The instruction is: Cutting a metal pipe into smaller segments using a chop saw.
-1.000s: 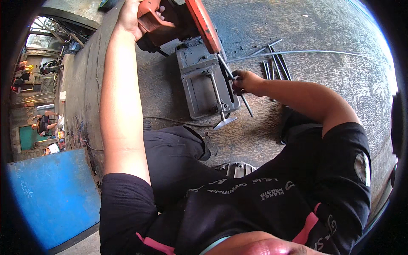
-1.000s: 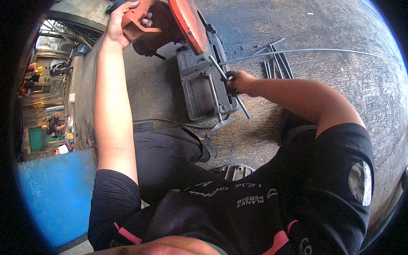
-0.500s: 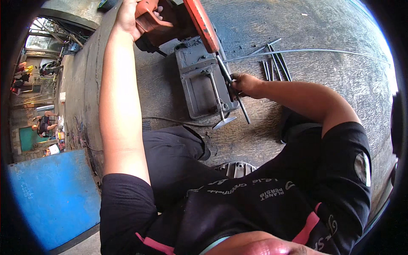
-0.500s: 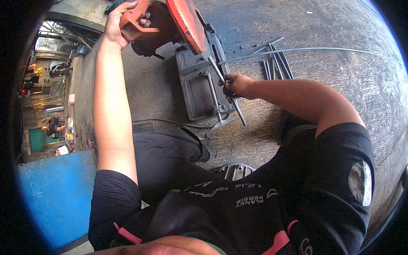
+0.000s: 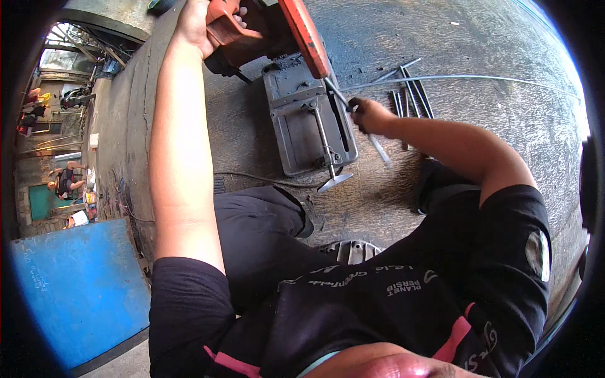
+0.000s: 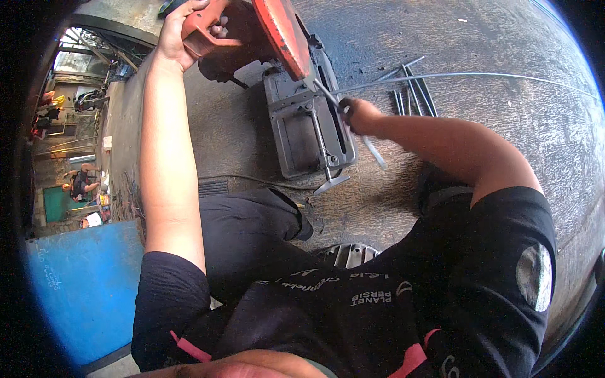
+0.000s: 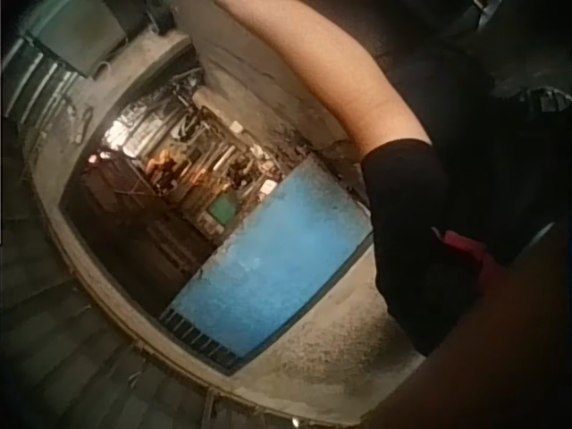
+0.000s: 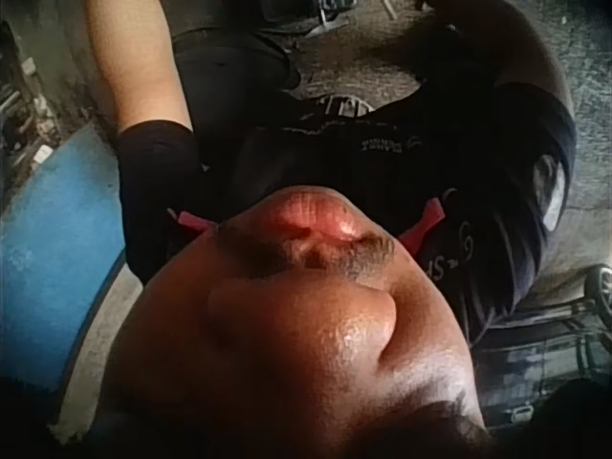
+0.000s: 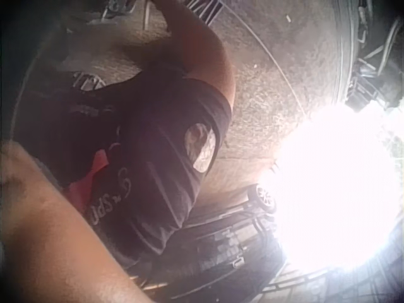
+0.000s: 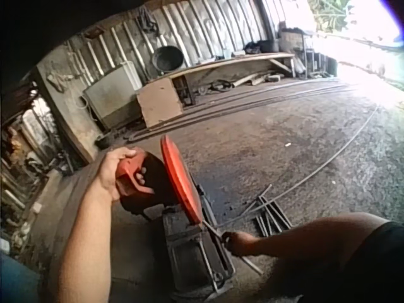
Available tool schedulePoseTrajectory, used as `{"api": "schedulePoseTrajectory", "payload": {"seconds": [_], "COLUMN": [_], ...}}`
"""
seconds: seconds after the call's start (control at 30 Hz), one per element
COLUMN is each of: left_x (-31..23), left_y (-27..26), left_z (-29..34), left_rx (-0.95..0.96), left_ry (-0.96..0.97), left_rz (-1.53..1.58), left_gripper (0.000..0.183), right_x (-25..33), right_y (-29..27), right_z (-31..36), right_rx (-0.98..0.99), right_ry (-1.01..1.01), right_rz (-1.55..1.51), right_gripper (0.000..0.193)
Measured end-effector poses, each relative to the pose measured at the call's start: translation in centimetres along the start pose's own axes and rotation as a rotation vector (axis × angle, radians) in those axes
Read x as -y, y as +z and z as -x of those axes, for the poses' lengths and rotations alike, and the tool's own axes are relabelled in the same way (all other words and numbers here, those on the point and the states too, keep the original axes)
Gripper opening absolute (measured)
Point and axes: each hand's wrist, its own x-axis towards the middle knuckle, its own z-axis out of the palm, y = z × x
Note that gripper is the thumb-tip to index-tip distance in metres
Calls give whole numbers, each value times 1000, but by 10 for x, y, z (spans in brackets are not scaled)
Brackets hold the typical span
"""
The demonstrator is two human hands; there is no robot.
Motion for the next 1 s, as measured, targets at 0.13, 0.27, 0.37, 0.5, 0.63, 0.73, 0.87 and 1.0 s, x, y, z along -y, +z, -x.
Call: {"api": "schedulePoseTrajectory", "payload": {"seconds": [0.13,0.27,0.37,0.5,0.63,0.73,0.87,1.0], "left_x": [-3,0,1,2,1,-1,-1,-2], "left_y": [6,-1,-3,-4,-2,-4,-2,2], "left_z": [6,-3,-4,-6,-5,-6,-5,-5], "left_rx": [-11,42,45,20,-1,4,-5,-37], "left_ry": [-18,33,39,10,50,49,23,26], "left_rz": [3,-11,-14,-28,-42,-35,-30,-31], "left_gripper": [45,42,39,38,38,38,37,38], "right_x": [3,2,25,33,39,41,44,36], "right_y": [-54,-89,-94,-92,-91,-87,-86,-84], "right_z": [-12,-26,-21,-23,-16,-15,-11,-16], "right_rx": [-139,-184,-204,-207,-202,-232,-198,-220], "right_ry": [-165,-279,-261,-328,-311,-328,-293,-253], "right_rz": [445,549,683,749,795,723,791,816], "right_gripper": [20,22,24,25,25,25,24,29]}}
